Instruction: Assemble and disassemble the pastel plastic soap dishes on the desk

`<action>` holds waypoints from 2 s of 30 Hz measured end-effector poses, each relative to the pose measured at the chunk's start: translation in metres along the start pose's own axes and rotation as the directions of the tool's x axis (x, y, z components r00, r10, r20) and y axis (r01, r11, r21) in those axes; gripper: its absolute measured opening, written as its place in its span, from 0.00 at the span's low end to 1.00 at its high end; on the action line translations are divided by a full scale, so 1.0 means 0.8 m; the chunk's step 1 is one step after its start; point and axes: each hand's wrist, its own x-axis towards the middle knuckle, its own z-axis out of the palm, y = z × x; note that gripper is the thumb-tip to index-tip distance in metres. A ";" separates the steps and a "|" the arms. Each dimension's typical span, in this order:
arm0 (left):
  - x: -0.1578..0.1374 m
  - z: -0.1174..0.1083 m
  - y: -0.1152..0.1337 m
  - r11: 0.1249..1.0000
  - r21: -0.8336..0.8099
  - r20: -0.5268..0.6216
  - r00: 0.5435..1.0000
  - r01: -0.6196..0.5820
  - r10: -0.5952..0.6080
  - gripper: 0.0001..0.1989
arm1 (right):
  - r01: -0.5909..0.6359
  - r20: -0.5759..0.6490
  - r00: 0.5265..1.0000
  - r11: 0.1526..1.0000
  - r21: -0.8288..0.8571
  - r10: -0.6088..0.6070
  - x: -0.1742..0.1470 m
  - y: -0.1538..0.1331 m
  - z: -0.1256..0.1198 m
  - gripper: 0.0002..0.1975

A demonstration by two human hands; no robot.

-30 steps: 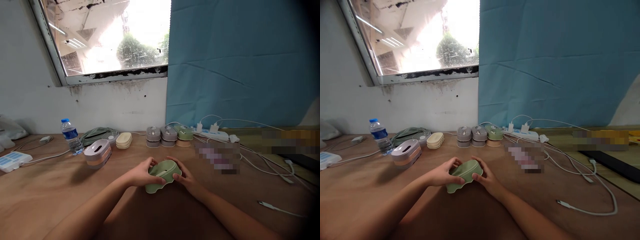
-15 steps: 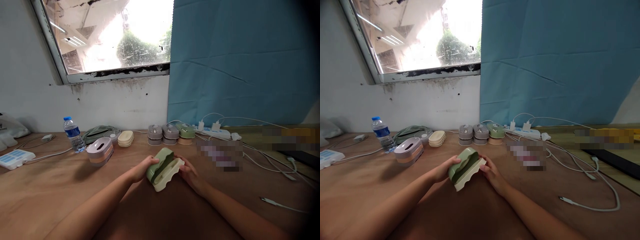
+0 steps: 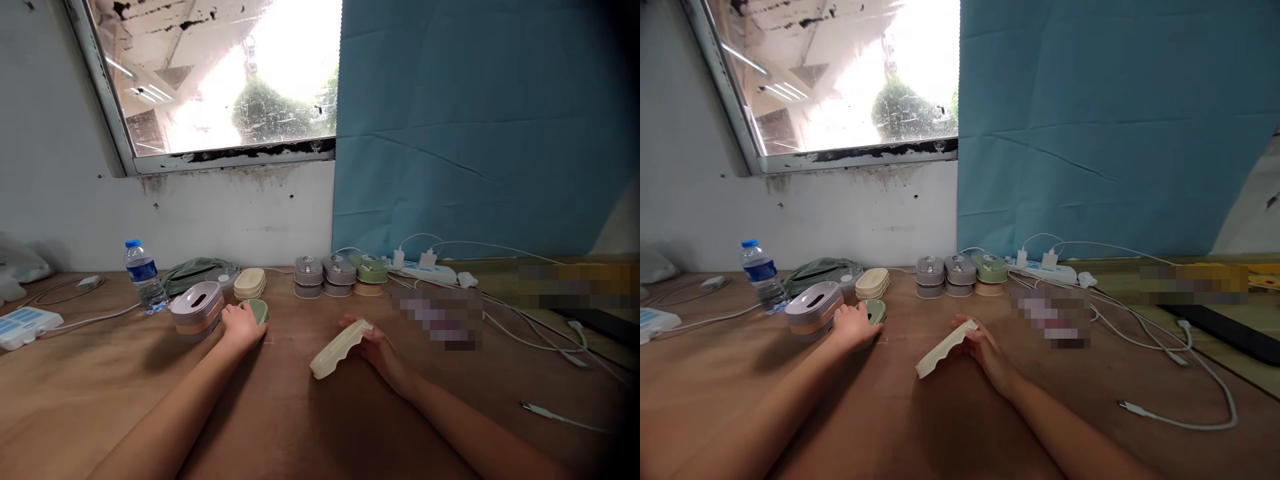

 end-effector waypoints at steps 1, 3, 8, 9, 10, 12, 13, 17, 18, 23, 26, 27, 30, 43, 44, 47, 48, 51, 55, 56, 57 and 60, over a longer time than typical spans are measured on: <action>0.001 0.001 -0.001 1.000 0.010 -0.019 1.000 -0.006 0.006 0.31 | 0.004 0.001 1.000 1.000 0.001 -0.004 0.000 0.000 0.000 0.17; 0.003 0.003 -0.003 0.999 0.025 -0.059 0.997 -0.041 0.043 0.26 | 0.004 0.003 1.000 1.000 0.000 -0.004 -0.001 0.000 -0.001 0.17; 0.009 0.009 -0.010 0.992 0.026 -0.109 0.986 -0.126 0.128 0.17 | -0.017 0.015 1.000 1.000 0.005 0.017 -0.002 -0.001 -0.002 0.17; 0.011 0.011 -0.011 0.991 0.024 -0.112 0.985 -0.130 0.132 0.16 | -0.019 0.018 1.000 1.000 0.008 0.019 -0.001 -0.001 -0.002 0.17; 0.013 0.013 -0.013 0.991 0.023 -0.115 0.984 -0.133 0.135 0.15 | -0.020 0.019 1.000 1.000 0.011 0.020 -0.001 0.000 -0.002 0.17; 0.017 0.017 -0.015 0.991 0.019 -0.119 0.983 -0.136 0.137 0.14 | -0.023 0.012 1.000 1.000 0.015 0.023 0.000 0.000 -0.001 0.17; 0.018 0.019 -0.017 0.991 0.016 -0.122 0.983 -0.137 0.137 0.14 | -0.027 0.008 1.000 1.000 0.016 0.027 0.000 0.000 -0.001 0.17; 0.022 0.024 -0.021 0.988 -0.007 -0.140 0.979 -0.153 0.151 0.14 | -0.027 0.008 1.000 0.999 0.022 0.027 -0.001 0.000 -0.002 0.17; 0.022 0.025 -0.021 0.987 -0.015 -0.146 0.977 -0.160 0.156 0.14 | -0.025 0.011 1.000 0.999 0.026 0.025 -0.002 0.000 -0.002 0.17; 0.008 0.009 -0.008 0.956 -0.065 -0.228 0.937 -0.288 0.266 0.13 | -0.020 -0.019 1.000 0.999 0.047 0.021 -0.004 -0.004 0.003 0.16; -0.018 -0.013 0.010 0.705 -0.242 -0.311 0.742 -0.666 0.594 0.12 | -0.005 -0.035 0.999 0.997 0.074 0.007 -0.005 -0.006 0.007 0.16; -0.028 -0.020 0.016 0.528 -0.329 -0.340 0.620 -0.783 0.707 0.12 | -0.004 -0.046 0.999 0.996 0.086 0.008 -0.005 -0.007 0.008 0.15; -0.056 -0.034 0.031 0.151 -0.506 -0.402 0.386 -0.849 0.830 0.15 | -0.028 -0.108 0.993 0.989 0.143 0.044 -0.004 -0.007 0.008 0.13; -0.060 -0.022 0.042 -0.070 -0.900 -0.330 0.567 -0.431 0.755 0.16 | -0.047 -0.166 0.981 0.955 0.292 0.099 0.000 -0.009 0.006 0.10; -0.059 -0.025 0.040 -0.069 -0.900 -0.337 0.584 -0.431 0.739 0.17 | -0.047 -0.161 0.982 0.953 0.298 0.099 0.001 -0.009 0.006 0.10; -0.046 -0.043 0.022 -0.002 -0.879 -0.333 0.611 -0.477 0.718 0.17 | -0.096 -0.188 0.969 0.945 0.312 0.160 0.007 -0.007 0.001 0.11; -0.039 -0.051 0.012 0.042 -0.867 -0.322 0.622 -0.497 0.713 0.17 | -0.118 -0.201 0.961 0.941 0.316 0.188 0.009 -0.007 -0.001 0.10; -0.008 -0.072 -0.023 0.222 -0.785 -0.330 0.693 -0.579 0.641 0.14 | -0.155 -0.212 0.949 0.932 0.327 0.232 0.011 -0.006 -0.005 0.08; 0.047 -0.072 -0.050 0.405 -0.731 -0.347 0.810 -0.550 0.473 0.14 | -0.145 -0.238 0.944 0.933 0.328 0.230 0.011 -0.004 -0.003 0.06; 0.061 -0.068 -0.051 0.446 -0.716 -0.351 0.829 -0.538 0.436 0.14 | -0.137 -0.251 0.941 0.935 0.328 0.226 0.010 -0.004 -0.003 0.05; 0.075 -0.062 -0.050 0.505 -0.689 -0.348 0.849 -0.520 0.398 0.14 | -0.129 -0.262 0.939 0.935 0.330 0.222 0.010 -0.004 -0.002 0.05; 0.108 -0.043 -0.041 0.676 -0.583 -0.313 0.893 -0.450 0.325 0.12 | -0.119 -0.270 0.938 0.933 0.339 0.218 0.011 -0.002 -0.002 0.04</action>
